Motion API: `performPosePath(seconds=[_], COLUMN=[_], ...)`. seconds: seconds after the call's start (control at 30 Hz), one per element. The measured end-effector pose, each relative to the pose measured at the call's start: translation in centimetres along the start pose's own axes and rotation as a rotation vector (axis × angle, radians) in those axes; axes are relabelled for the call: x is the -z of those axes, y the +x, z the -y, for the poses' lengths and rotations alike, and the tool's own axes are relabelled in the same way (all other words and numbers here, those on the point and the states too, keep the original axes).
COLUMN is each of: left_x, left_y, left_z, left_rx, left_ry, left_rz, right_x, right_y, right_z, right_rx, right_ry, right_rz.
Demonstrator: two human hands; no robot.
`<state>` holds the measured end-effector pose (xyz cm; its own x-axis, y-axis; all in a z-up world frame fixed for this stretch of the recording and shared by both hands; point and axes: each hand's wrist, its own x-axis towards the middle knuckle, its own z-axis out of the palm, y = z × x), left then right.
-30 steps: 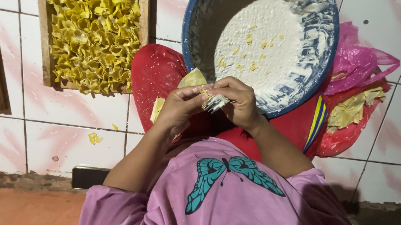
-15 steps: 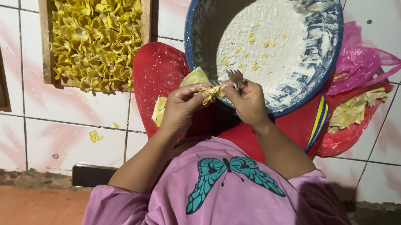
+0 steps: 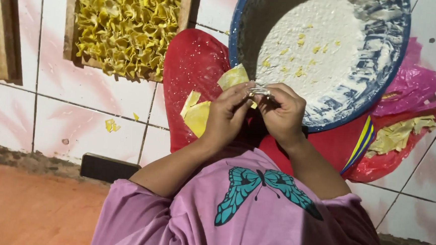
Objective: Filling small yellow dough wrappers with a white corn-based mixture using a fork and folding them into shapes.
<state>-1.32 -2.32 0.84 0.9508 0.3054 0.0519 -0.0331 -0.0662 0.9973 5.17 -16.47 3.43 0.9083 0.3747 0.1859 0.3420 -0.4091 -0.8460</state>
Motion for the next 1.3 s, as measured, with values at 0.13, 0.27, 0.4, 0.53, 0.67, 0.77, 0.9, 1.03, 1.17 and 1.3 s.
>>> performPosePath(seconds=[0.13,0.27,0.4,0.53,0.67,0.77,0.9,1.03,1.17,1.3], left_x=[1.8,5.2,9.9,15.0,17.4,17.0,17.3,17.9,16.7,11.2], left_y=[0.2,-0.1,0.4,-0.3,-0.6,-1.0,-0.6,-0.8,0.1,2.8], left_z=[0.8,2.6,1.6,11.5,19.4,23.3,26.2,25.5,17.3,5.6], left_rx=[-0.003,0.080,0.243,0.274,0.429,0.397,0.340,0.315,0.150,-0.215], left_ry=[-0.010,-0.141,-0.233,-0.003,0.002,0.150,0.452,0.644,0.664,0.470], left_rz=[0.051,-0.056,-0.428,-0.661,-0.825,-0.838,-0.789,-0.647,-0.510,-0.250], right_x=[-0.6,-0.1,0.3,0.6,0.7,1.0,1.8,4.0,5.9,5.6], right_y=[0.5,0.5,-0.1,-0.3,-0.5,-0.7,0.0,0.5,0.0,-0.5], right_z=[1.2,0.3,-1.5,-2.8,-3.4,-4.2,-3.6,-5.8,-10.0,-13.9], right_rx=[-0.006,-0.036,-0.112,-0.128,-0.159,-0.180,-0.211,-0.165,-0.336,-0.647], right_ry=[0.039,0.129,0.208,0.259,0.252,0.242,0.164,-0.108,-0.662,-0.905], right_rz=[0.070,0.100,-0.015,-0.007,0.000,0.008,0.058,0.136,0.321,0.453])
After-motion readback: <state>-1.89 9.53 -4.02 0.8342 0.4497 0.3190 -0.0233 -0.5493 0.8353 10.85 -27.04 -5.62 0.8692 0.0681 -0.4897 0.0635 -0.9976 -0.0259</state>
